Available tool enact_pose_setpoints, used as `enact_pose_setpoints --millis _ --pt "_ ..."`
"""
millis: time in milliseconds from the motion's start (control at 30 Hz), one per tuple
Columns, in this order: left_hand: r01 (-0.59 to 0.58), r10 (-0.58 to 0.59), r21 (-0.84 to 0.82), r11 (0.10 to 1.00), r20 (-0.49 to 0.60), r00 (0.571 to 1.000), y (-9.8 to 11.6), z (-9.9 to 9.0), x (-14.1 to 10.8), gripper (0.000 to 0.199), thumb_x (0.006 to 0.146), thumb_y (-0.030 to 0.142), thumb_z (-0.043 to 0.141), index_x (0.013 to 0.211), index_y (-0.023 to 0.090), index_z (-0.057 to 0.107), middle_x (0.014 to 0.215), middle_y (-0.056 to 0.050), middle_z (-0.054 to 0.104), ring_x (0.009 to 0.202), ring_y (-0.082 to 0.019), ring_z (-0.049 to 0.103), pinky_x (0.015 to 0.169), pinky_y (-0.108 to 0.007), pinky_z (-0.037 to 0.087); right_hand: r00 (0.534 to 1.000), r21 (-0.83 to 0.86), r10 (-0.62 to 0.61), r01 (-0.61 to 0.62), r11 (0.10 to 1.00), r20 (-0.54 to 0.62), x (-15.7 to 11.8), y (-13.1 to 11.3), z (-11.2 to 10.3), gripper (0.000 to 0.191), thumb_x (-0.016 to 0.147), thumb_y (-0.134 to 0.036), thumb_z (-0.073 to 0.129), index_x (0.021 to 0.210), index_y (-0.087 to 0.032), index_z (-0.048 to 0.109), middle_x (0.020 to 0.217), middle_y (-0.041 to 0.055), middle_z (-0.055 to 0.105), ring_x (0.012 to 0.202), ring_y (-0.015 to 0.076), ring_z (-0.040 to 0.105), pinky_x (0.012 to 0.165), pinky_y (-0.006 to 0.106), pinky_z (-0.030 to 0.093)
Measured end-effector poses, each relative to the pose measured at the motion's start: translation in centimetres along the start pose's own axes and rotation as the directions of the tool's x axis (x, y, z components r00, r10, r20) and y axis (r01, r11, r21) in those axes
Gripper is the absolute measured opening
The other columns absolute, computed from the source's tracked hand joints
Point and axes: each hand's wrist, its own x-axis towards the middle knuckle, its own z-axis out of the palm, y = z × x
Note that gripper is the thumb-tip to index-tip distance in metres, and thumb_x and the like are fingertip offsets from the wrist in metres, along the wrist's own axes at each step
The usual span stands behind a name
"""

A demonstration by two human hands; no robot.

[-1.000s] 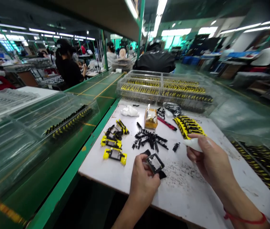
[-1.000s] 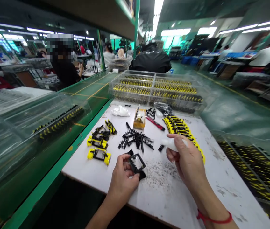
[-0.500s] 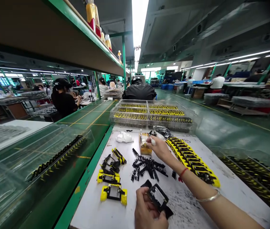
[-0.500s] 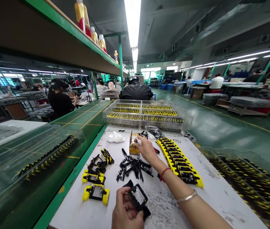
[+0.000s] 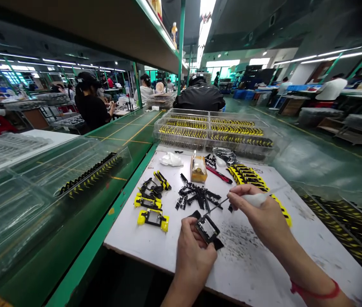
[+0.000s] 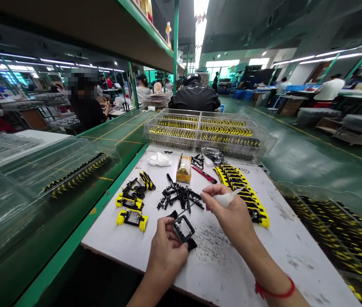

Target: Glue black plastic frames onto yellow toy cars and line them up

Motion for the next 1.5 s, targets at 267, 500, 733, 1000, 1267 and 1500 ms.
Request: enact_pose_setpoints --millis 267,500,733,1000,1267,1500 --pt "-0.030 0.030 0.028 0.999 0.015 0.999 0.2 -0.2 -0.2 0.050 0.063 0.008 0.062 0.106 0.018 0.041 0.087 -0.002 0.059 0.071 -0.014 0.060 0.060 -0.023 0.051 0.996 0.031 0.026 -0.029 0.999 0.083 -1.0 1.5 1.8 0.030 0.074 -0.049 0.066 0.081 -0.020 0.062 0.062 -0.0004 0.060 0.054 0.0154 0.053 0.051 0.027 0.042" --pt "-0.048 0.048 0.014 0.999 0.025 0.999 -0.1 -0.2 -0.1 0.051 0.062 0.006 0.060 0.107 0.019 0.040 0.087 -0.002 0.059 0.072 -0.013 0.060 0.061 -0.022 0.052 0.995 -0.006 0.031 -0.030 1.000 0.093 -1.0 2.3 2.1 0.029 0.076 -0.048 0.065 0.084 -0.021 0.062 0.065 0.0002 0.061 0.057 0.0159 0.054 0.054 0.028 0.042" --pt "-0.034 0.034 0.011 0.999 0.013 0.999 0.0 -0.3 -0.1 0.052 0.063 0.007 0.062 0.108 0.019 0.040 0.085 -0.001 0.059 0.069 -0.012 0.059 0.060 -0.021 0.052 0.990 0.037 0.082 -0.087 0.996 0.112 -0.9 3.0 0.2 0.030 0.076 -0.050 0.066 0.085 -0.021 0.061 0.061 -0.0012 0.060 0.054 0.0140 0.052 0.048 0.025 0.039" --pt "-0.012 0.012 -0.024 1.000 0.018 1.000 0.2 -0.4 -0.3 0.051 0.064 0.009 0.063 0.108 0.019 0.040 0.090 -0.002 0.059 0.072 -0.012 0.060 0.062 -0.022 0.053 0.965 0.071 0.083 -0.104 0.992 0.249 -1.2 3.0 0.0 0.031 0.073 -0.048 0.069 0.082 -0.020 0.061 0.060 -0.0012 0.058 0.054 0.0131 0.052 0.049 0.024 0.042" --pt "-0.015 0.015 -0.015 1.000 0.008 1.000 0.2 -0.4 -0.2 0.051 0.064 0.010 0.064 0.108 0.020 0.041 0.087 0.000 0.058 0.069 -0.012 0.059 0.060 -0.021 0.052 0.967 0.060 0.078 -0.096 0.994 0.244 -1.2 3.4 0.0 0.032 0.073 -0.049 0.069 0.083 -0.020 0.061 0.062 -0.0009 0.059 0.055 0.0131 0.053 0.050 0.024 0.042" --pt "-0.030 0.030 -0.009 1.000 0.009 1.000 -0.1 -0.4 -0.3 0.051 0.064 0.009 0.062 0.109 0.020 0.041 0.087 0.000 0.058 0.069 -0.012 0.059 0.060 -0.022 0.052 0.965 0.127 0.120 -0.153 0.980 0.235 -1.0 4.1 0.0 0.030 0.074 -0.047 0.070 0.085 -0.020 0.061 0.061 -0.0013 0.059 0.056 0.0129 0.052 0.050 0.024 0.040"
